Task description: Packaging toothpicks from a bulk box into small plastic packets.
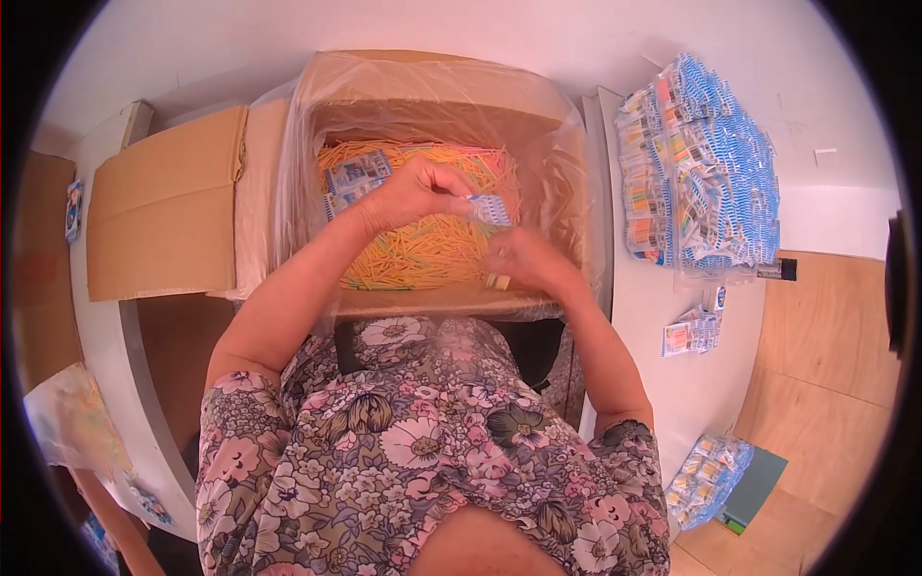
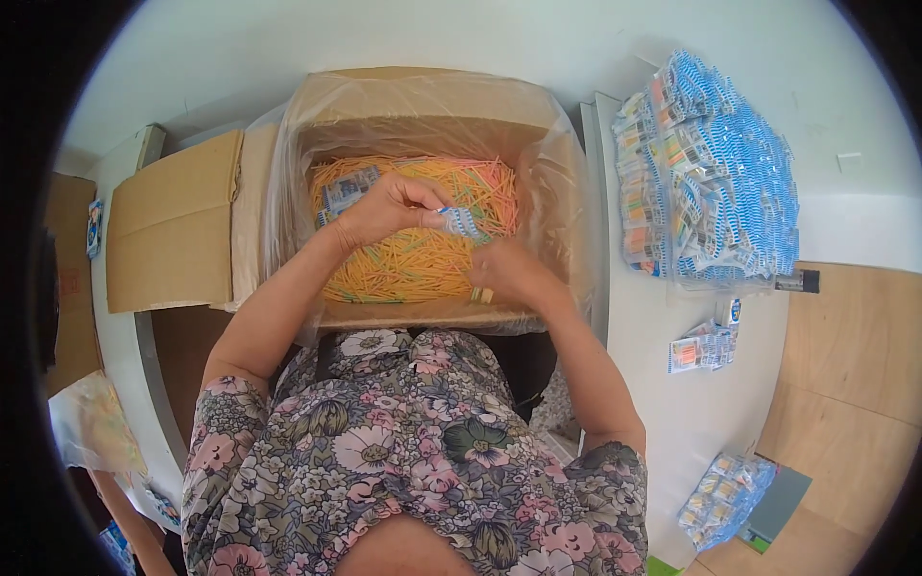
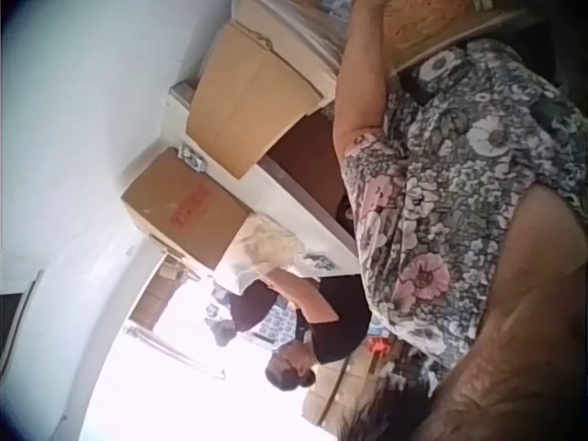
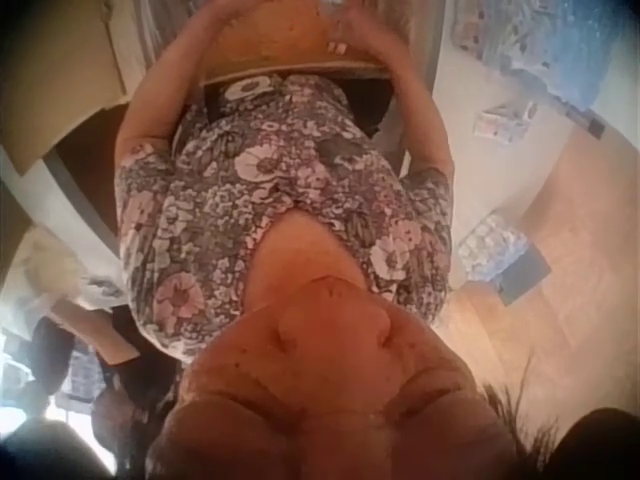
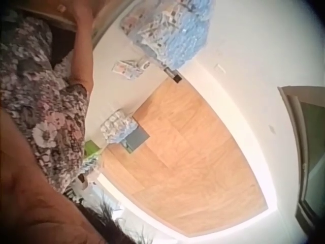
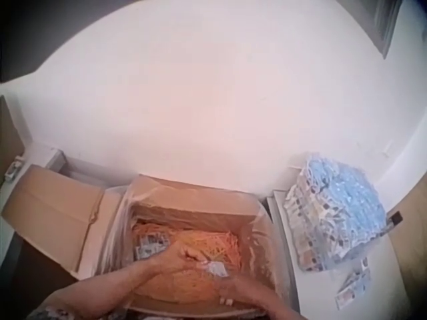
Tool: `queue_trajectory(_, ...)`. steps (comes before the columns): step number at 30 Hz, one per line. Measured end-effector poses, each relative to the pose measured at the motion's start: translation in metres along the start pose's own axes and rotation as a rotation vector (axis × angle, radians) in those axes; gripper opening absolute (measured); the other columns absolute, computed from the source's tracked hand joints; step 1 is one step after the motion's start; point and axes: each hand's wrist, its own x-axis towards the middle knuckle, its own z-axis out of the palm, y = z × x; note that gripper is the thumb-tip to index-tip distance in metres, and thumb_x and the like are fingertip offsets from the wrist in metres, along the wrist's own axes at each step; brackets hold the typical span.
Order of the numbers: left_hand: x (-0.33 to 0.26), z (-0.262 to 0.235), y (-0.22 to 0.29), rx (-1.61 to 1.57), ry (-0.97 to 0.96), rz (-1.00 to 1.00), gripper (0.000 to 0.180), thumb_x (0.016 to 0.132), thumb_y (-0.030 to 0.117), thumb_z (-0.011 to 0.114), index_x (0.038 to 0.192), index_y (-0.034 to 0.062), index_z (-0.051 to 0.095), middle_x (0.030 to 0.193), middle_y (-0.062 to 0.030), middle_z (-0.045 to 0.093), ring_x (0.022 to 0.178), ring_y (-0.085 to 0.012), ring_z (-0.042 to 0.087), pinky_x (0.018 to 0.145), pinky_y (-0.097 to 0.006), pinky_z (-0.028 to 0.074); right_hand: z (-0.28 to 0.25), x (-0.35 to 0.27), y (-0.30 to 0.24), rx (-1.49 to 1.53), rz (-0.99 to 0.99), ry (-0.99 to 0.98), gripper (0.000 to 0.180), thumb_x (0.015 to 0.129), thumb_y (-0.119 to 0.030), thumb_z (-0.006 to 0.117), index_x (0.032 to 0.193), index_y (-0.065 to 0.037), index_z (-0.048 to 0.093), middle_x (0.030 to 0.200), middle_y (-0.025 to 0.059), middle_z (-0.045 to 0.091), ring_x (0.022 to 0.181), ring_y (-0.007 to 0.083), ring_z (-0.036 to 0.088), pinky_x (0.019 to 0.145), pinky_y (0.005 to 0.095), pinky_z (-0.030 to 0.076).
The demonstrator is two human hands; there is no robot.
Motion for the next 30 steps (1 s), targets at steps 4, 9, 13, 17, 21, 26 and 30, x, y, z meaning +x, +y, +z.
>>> queue_trajectory(4,-0.001,-0.001,0.003,-0.012,0.017,0.002,0.009,0.078,0.0,0.067,0.087,-0.0004,0.068,0.094,-0.0045,0.064,0.088,-0.0101,0.058,0.078,-0.025,0.047,-0.032,-0.01,0.003,0.402,0.076,0.275,0.018,0.078,-0.014,0.065,0.066,-0.001,0.06,0.058,0.0021,0.055,0.058,0.0079,0.049,0.053,0.0272,0.04)
queue_trajectory(9,-0.005,-0.001,0.013,-0.002,-0.122,-0.083,0.01,0.076,0.002,0.069,0.086,-0.0009,0.068,0.095,-0.0065,0.065,0.089,-0.0123,0.058,0.08,-0.027,0.047,-0.052,-0.015,-0.002,0.806,0.03,0.428,0.019,0.081,-0.012,0.067,0.066,-0.005,0.059,0.064,-0.0061,0.053,0.063,0.0029,0.046,0.055,0.022,0.037)
queue_trajectory(13,-0.007,0.004,0.018,-0.052,-0.35,-0.087,0.01,0.076,0.003,0.07,0.085,-0.0006,0.068,0.098,-0.0085,0.065,0.09,-0.0142,0.058,0.08,-0.028,0.046,-0.053,-0.009,-0.01,0.878,-0.001,0.505,0.018,0.083,-0.009,0.064,0.067,-0.006,0.057,0.062,-0.0039,0.054,0.057,0.0024,0.051,0.05,0.0191,0.039)
queue_trajectory(17,-0.007,0.014,0.012,-0.046,-0.314,-0.086,0.01,0.076,0.003,0.07,0.085,-0.0008,0.068,0.094,-0.0079,0.066,0.087,-0.0131,0.059,0.078,-0.027,0.046,-0.039,0.003,-0.025,0.556,-0.027,0.53,0.02,0.082,-0.009,0.065,0.065,-0.004,0.056,0.062,-0.0053,0.051,0.058,0.0012,0.046,0.051,0.02,0.037)
queue_trajectory(21,-0.007,0.009,0.007,0.025,-0.286,-0.13,0.011,0.076,0.004,0.071,0.084,-0.0017,0.068,0.087,-0.0056,0.066,0.083,-0.0116,0.06,0.077,-0.025,0.046,-0.031,0.009,-0.036,0.413,-0.053,0.546,0.022,0.082,-0.01,0.065,0.064,-0.003,0.055,0.062,-0.006,0.05,0.059,0.001,0.043,0.051,0.0207,0.035)
queue_trajectory(26,-0.006,0.004,0.011,0.083,-0.243,-0.197,0.009,0.076,0.004,0.071,0.082,-0.0017,0.068,0.088,-0.0052,0.066,0.083,-0.012,0.059,0.077,-0.026,0.046,-0.044,0.0,-0.02,0.518,0.015,0.808,0.021,0.081,-0.01,0.066,0.064,-0.004,0.055,0.061,-0.0062,0.049,0.058,0.0009,0.044,0.049,0.0207,0.035)
queue_trajectory(30,-0.003,0.001,0.002,0.138,-0.158,0.021,0.007,0.075,0.002,0.069,0.082,0.0004,0.069,0.099,-0.0069,0.064,0.089,-0.0129,0.058,0.078,-0.028,0.046,-0.05,-0.016,-0.021,0.597,0.011,0.745,0.021,0.082,-0.011,0.066,0.065,-0.004,0.055,0.06,-0.0058,0.05,0.057,0.0007,0.045,0.048,0.02,0.034)
